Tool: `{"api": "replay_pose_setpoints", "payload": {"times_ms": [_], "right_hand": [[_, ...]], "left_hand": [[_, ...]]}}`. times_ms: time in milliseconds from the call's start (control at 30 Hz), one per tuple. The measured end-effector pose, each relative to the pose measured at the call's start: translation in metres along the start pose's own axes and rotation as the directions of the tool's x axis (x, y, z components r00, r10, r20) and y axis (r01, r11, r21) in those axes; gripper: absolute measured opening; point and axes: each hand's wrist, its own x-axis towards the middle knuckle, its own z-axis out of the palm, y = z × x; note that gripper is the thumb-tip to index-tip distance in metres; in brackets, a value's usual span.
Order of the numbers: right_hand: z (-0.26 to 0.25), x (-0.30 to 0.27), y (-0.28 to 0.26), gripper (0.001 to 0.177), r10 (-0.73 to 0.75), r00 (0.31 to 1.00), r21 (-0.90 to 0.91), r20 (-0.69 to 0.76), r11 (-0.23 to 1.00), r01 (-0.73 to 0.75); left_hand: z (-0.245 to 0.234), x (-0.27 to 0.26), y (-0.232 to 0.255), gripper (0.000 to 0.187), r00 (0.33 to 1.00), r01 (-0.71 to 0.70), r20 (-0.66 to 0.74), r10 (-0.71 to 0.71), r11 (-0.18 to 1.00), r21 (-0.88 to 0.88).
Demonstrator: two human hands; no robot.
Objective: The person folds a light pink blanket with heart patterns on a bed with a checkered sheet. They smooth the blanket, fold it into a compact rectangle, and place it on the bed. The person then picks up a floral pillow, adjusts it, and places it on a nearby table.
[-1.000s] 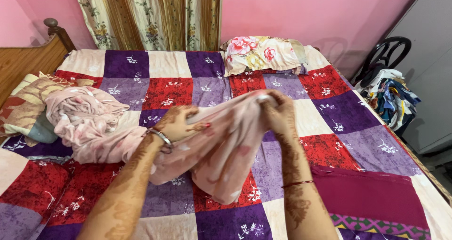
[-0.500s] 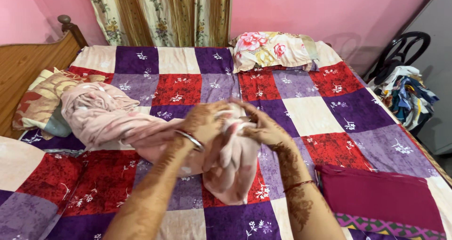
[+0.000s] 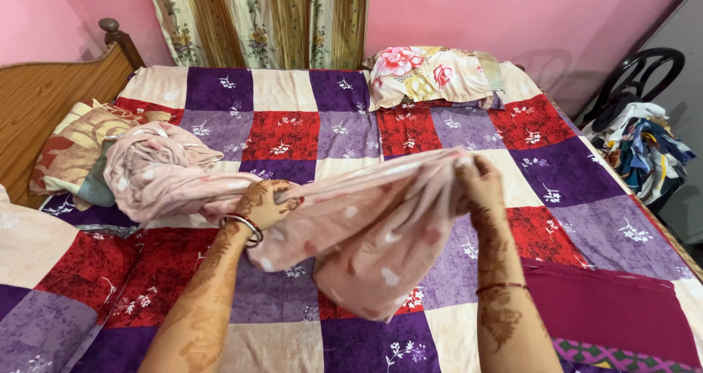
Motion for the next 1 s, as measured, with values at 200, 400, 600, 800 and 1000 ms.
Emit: {"api": "replay_pose_setpoints", "payload": {"times_ms": [200, 400, 600, 800, 1000], "right_hand": [[0.049, -0.029, 0.007, 0.038, -0.269, 0.737, -0.196, 0.620, 0.856, 0.478], [0.064, -0.057, -0.020, 0.036, -0.323, 0.577, 0.044, 0.750, 0.895, 0.444], [0.058, -0.059, -0.035, 0.033, -0.326, 0.658, -0.069, 0.679, 0.864, 0.499], [0.054, -0.050, -0.020, 0.029, -0.351, 0.740, 0.082, 0.574, 0.924, 0.374], [0.042, -0.035, 0.006, 0.041, -0.375, 0.824, 0.395, 0.424, 0.896, 0.205]], "left_hand": [[0.010, 0.038, 0.076, 0.035, 0.998, -0.013, 0.068, -0.002, 0.973, 0.229], [0.013, 0.054, 0.151, 0.034, 0.967, -0.051, 0.203, 0.152, 0.900, -0.432], [0.017, 0.072, 0.125, 0.028, 0.960, -0.260, 0.152, 0.235, 0.950, 0.173], [0.037, 0.042, 0.117, 0.022, 0.928, -0.066, -0.343, 0.149, 0.968, 0.242], [0.039, 0.024, 0.049, 0.024, 0.835, 0.190, -0.549, -0.039, 0.957, 0.221]]}}
